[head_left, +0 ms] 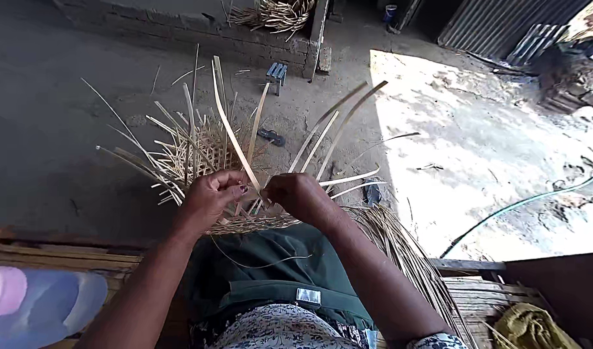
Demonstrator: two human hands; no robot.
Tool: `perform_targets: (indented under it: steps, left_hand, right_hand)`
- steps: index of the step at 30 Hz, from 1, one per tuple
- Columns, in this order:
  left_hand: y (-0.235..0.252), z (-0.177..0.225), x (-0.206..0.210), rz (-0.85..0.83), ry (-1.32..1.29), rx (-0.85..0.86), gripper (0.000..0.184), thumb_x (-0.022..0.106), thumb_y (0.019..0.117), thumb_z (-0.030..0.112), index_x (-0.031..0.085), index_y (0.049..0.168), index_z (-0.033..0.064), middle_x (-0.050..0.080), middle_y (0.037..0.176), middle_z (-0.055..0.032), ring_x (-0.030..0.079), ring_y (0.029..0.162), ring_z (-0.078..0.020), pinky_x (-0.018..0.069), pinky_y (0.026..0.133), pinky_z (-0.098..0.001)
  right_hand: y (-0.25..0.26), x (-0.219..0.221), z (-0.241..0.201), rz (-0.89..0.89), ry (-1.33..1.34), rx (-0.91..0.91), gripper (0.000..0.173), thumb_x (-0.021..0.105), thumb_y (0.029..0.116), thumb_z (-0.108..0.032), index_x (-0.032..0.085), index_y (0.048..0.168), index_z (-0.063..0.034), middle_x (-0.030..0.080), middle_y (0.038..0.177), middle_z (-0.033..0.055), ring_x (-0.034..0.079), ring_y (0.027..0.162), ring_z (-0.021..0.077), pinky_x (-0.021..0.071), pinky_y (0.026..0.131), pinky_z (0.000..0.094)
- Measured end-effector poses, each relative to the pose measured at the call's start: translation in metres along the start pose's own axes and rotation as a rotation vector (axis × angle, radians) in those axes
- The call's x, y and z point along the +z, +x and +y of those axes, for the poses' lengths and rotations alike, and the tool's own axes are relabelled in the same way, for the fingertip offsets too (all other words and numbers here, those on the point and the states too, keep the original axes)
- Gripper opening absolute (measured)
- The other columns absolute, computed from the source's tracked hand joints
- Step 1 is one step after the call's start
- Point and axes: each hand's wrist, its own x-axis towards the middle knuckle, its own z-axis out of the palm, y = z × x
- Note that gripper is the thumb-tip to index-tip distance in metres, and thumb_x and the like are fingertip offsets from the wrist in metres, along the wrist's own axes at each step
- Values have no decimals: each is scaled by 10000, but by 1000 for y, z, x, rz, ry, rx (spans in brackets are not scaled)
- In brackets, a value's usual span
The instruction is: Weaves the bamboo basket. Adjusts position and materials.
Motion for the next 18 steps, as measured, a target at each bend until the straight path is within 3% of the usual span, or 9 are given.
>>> perform_targets:
  steps: [2,5,9,10,12,13,15,16,18]
  left_hand:
    - [-2,-10,-1,-22,-93,104,140,682,918,-4,719,1032,69,721,920,-10,691,809,-93,604,768,-271]
    - [-5,-23,0,5,-93,244,137,699,908,35,718,1030,94,742,983,16,712,860,-82,606,792,-257]
    - [-5,-12,8,123,409,530,488,724,931,223,589,1375,70,719,963,-16,646,739,-62,557,658,-236]
    - [-2,-5,11,76,555,622,560,695,953,282,541,1444,59,721,1006,-64,641,739,-118,552,651,-289]
    - [7,5,12,-64,810,714,606,634,981,328,495,1511,71,734,1038,-140,692,832,-283,583,733,-462]
    - [12,8,9,-116,883,706,586,668,959,287,534,1497,97,731,981,-160,671,833,-353,555,711,-521]
    - [23,14,-2,-177,1002,620,494,741,929,194,642,1412,155,725,924,-167,660,867,-421,539,700,-571]
    - [25,16,-8,-188,1035,568,461,743,933,181,665,1387,163,721,938,-165,657,895,-422,538,726,-575]
    - [27,19,-18,-185,1024,441,428,751,938,194,681,1357,143,717,1017,-175,646,982,-426,528,811,-607]
  right_hand:
    - [1,-2,-6,-42,0,105,249,640,1023,-262,742,911,-64,692,776,66,653,682,190,546,669,444]
    - [2,-4,-10,-56,-34,196,276,638,1024,-298,740,881,-85,676,732,62,649,666,203,533,650,463]
    - [5,2,-10,-11,-58,175,257,704,970,-299,742,855,-72,682,732,80,668,705,255,536,659,524]
    - [5,7,-11,41,-57,135,200,719,954,-247,751,869,-69,699,756,82,684,725,256,553,672,523]
    - [-1,17,-15,173,-57,34,100,707,938,-97,767,1007,-56,733,867,102,719,776,263,599,708,502]
    - [-6,19,-17,213,-52,-4,176,684,940,-42,752,1102,-44,732,907,118,720,771,259,609,706,475]
    - [-22,16,-20,170,-27,18,208,623,971,-38,755,1132,-43,737,927,109,720,760,217,621,723,406]
    - [-30,14,-19,85,-24,97,214,600,990,-79,761,1127,-43,748,945,113,730,804,224,613,771,418]
    - [-35,15,-12,-58,-19,296,314,582,1016,-155,701,1279,-32,740,1080,164,722,966,293,565,905,499]
